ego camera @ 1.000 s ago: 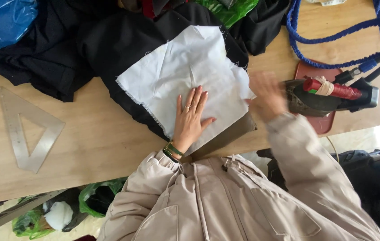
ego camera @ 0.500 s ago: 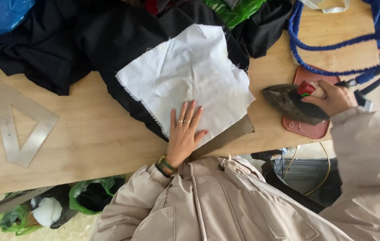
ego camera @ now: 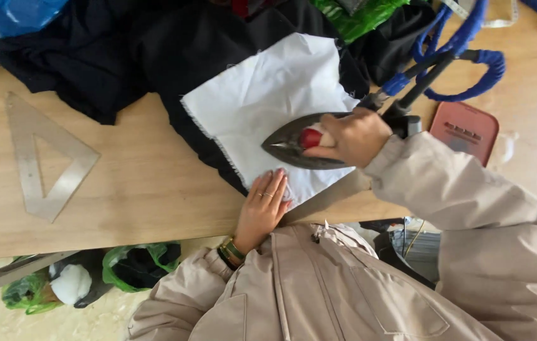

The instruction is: Ironing and pressing the seams of a black garment with red trim using a steam iron and a pressing ham for shaping.

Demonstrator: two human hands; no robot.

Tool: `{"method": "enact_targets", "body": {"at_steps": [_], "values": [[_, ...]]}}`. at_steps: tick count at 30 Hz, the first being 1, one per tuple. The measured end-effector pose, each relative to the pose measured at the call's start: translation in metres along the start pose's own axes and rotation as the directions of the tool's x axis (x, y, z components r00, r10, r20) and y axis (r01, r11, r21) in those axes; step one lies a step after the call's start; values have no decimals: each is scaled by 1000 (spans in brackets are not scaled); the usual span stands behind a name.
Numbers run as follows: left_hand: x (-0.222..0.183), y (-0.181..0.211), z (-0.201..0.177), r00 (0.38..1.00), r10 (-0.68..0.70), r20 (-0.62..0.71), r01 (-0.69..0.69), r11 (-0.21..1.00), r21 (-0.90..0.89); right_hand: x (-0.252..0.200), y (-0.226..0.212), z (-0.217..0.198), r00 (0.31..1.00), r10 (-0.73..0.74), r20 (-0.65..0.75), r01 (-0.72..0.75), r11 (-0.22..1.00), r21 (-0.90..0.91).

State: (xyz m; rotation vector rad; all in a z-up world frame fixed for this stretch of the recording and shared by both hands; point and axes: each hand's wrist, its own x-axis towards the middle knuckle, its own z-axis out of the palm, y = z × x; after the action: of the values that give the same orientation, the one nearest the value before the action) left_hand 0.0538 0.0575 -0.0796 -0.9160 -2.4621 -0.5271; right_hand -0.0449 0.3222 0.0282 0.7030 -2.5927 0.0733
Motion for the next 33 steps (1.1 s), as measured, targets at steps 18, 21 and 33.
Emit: {"method": "enact_targets", "body": {"at_steps": [18,21,33], "values": [[-11,-2,0,997,45,-61,-45,999,-3,15,24,7,987,-81,139,72,995,74],[-8,-2,-1,997,51,-58,-50,999,15,19,20,6,978,-113,176,96,990,102],[-14,-3,3,997,75,-14,-74,996,47,21,16,6,973,-116,200,101,991,83]]}}
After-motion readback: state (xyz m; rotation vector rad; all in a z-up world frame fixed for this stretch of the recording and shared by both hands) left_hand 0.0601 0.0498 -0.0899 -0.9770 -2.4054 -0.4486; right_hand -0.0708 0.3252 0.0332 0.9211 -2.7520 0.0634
